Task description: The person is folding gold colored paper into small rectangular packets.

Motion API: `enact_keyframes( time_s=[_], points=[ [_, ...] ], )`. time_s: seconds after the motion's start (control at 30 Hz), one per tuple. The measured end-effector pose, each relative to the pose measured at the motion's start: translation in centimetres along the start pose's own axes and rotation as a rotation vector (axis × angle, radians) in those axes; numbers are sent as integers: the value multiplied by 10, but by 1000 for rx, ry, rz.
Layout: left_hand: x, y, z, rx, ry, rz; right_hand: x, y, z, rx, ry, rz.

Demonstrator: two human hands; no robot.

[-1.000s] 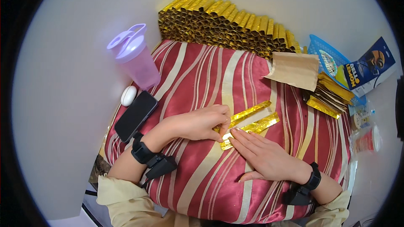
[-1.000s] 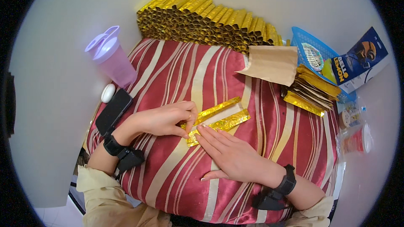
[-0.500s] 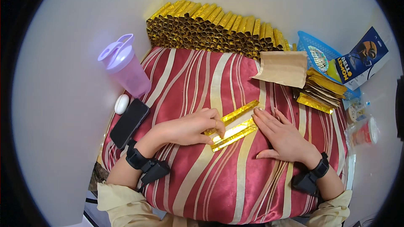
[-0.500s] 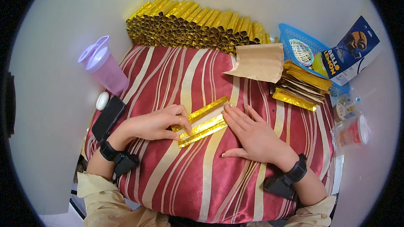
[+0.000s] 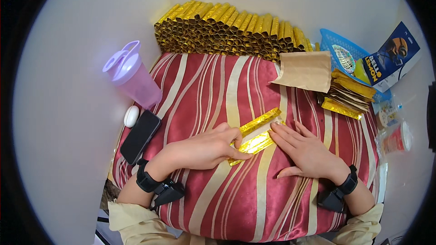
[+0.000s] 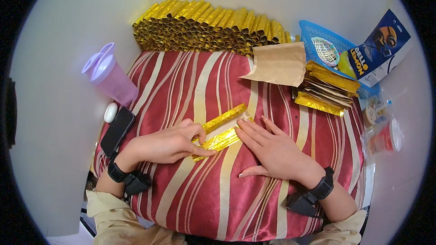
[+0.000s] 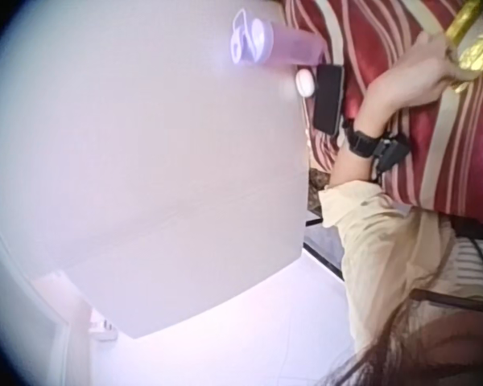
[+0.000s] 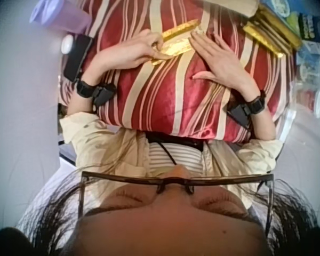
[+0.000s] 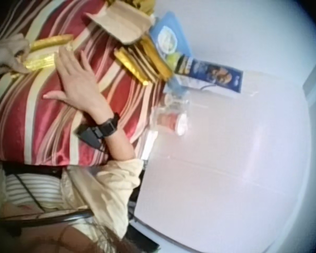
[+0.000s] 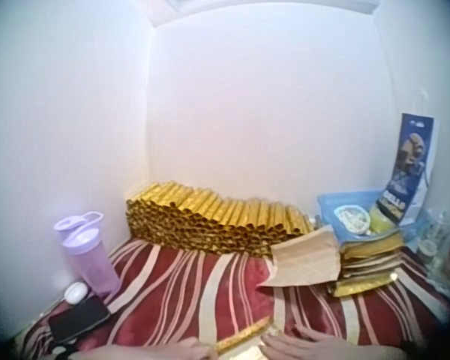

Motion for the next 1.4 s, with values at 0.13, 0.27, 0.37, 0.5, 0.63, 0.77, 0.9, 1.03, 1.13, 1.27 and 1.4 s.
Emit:
enact_keyframes(
  time_s=[0.13, 0.27, 0.37, 0.5, 0.63, 0.77, 0.9, 1.03, 1.13, 1.27, 1.4],
  points=[
    [8, -2, 3, -25, -32, 77, -13, -4, 1, 7, 14, 28],
    [6, -1, 5, -46, -14, 110, -31, 3, 3, -45, -88, 169],
    [8, -2, 3, -31, -40, 94, -14, -1, 2, -91, -49, 115],
    [7, -3, 2, -16, -14, 97, 17, -6, -6, -68, 44, 26],
    [8, -5, -3, -19, 3, 39, 16, -5, -8, -59, 40, -3],
    [5, -5, -9, 7, 13, 32, 0, -9, -12, 10, 70, -114],
    [5, -9, -7, 20, -21, 140, -25, -19, -21, 173, 70, -196],
    [7, -7, -4, 131, 2, 407, -28, -11, -18, 241, 101, -255],
    [12, -7, -1, 176, -55, 609, -20, -4, -11, 249, 138, -277],
    [11, 5, 1, 184, -98, 725, -4, 7, -3, 279, 177, -216],
    [18, 17, 5, 51, -183, 789, -10, 3, -2, 232, 232, -188]
  ],
)
Point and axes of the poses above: each hand's wrist, its own z-axis towards the middle knuckle, its own y-axis out of the palm, x = y × z, the point moved 2 cm from there along z, towards the middle knuckle, and after that the axes turned 13 degrees about y, right-handed, at the moved point
